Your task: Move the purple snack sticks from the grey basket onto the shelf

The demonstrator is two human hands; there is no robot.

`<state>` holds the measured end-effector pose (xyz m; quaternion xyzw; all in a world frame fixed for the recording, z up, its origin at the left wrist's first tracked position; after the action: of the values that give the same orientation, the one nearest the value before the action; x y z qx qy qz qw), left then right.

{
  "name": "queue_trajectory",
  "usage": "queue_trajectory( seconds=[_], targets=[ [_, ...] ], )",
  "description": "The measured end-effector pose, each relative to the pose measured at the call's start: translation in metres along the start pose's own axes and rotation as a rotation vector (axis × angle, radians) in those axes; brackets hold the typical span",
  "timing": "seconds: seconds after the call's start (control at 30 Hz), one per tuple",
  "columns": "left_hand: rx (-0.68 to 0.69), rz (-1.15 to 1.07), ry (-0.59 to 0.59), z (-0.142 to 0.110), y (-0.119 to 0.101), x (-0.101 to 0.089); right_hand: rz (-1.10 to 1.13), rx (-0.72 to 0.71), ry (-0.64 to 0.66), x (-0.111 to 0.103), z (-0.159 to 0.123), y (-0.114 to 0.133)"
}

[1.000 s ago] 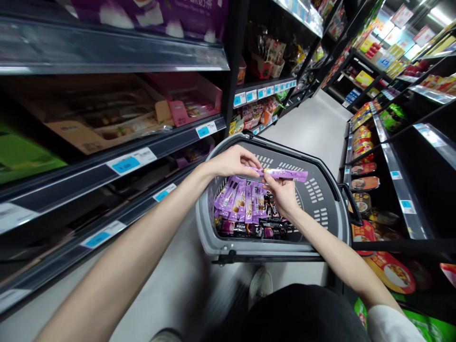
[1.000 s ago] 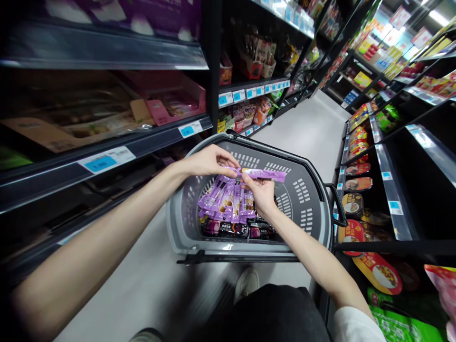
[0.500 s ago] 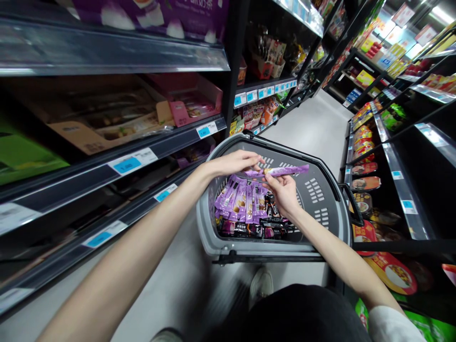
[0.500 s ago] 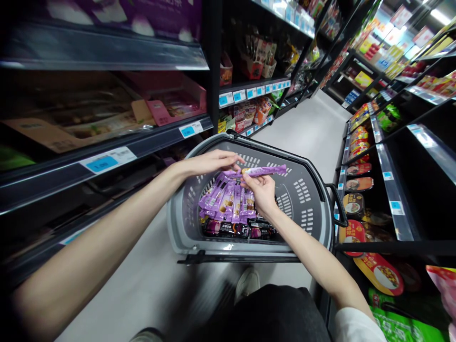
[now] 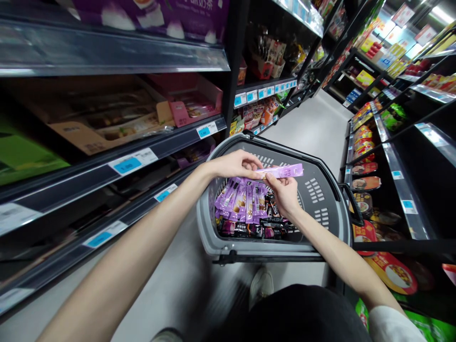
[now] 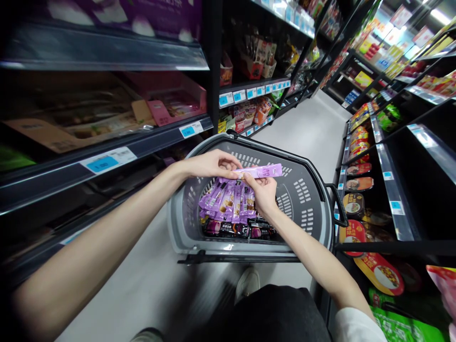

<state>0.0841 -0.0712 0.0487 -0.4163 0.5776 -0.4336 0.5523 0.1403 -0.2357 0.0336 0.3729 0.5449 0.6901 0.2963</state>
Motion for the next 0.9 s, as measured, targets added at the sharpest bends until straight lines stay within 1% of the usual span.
queue_trajectory(
  seconds=[0.2, 0.33, 0.43, 0.47, 0.5, 0.53, 0.63, 0.67, 0.7, 0.73, 0.8, 0.87, 0.9],
  targets=[
    [-0.001, 0.037, -0.010, 0.000, 0.001, -0.001, 0.034, 0.006, -0.004, 0.000, 0.000, -0.001],
    [-0.008, -0.009, 0.004, 0.001, 0.001, 0.003, 0.011, -0.043, 0.036, 0.002, -0.001, 0.003],
    [-0.015, -0.006, 0.024, -0.002, -0.005, 0.001, -0.016, -0.032, 0.045, 0.002, -0.002, 0.005],
    [0.006, -0.021, 0.005, -0.005, -0.010, -0.005, -0.018, -0.021, 0.048, 0.002, -0.002, 0.005],
    [0.040, -0.052, -0.042, -0.008, -0.017, -0.014, -0.016, -0.009, 0.058, 0.002, -0.002, 0.006],
    [0.080, -0.098, -0.118, -0.013, -0.024, -0.027, -0.014, 0.004, 0.066, 0.001, -0.001, 0.005],
    [0.153, -0.241, -0.444, -0.041, -0.041, -0.076, -0.032, 0.051, 0.081, -0.002, 0.003, 0.002],
    [0.150, -0.276, -0.538, -0.053, -0.044, -0.091, -0.040, 0.067, 0.083, -0.003, 0.004, 0.000],
    [0.136, -0.306, -0.601, -0.065, -0.046, -0.104, -0.046, 0.083, 0.084, -0.004, 0.005, -0.002],
    [0.115, -0.334, -0.627, -0.077, -0.047, -0.115, -0.052, 0.099, 0.086, -0.005, 0.005, -0.004],
    [0.076, -0.377, -0.613, -0.098, -0.046, -0.129, -0.067, 0.135, 0.099, -0.007, 0.006, -0.009],
    [0.043, -0.393, -0.553, -0.116, -0.040, -0.136, -0.091, 0.163, 0.137, -0.008, 0.005, -0.014],
    [0.019, -0.385, -0.507, -0.122, -0.035, -0.137, -0.106, 0.170, 0.166, -0.008, 0.005, -0.016]
  ],
)
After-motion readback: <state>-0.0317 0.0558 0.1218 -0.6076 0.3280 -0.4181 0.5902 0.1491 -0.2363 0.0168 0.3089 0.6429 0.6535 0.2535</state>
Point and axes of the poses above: each hand's wrist, its own z-axis towards the middle knuckle, its own x-axis out of the palm, y = z × x, the point moved 6 cm from there along z, towards the middle knuckle, and after that the axes turned 9 degrees about -x, right-handed, at the moved point
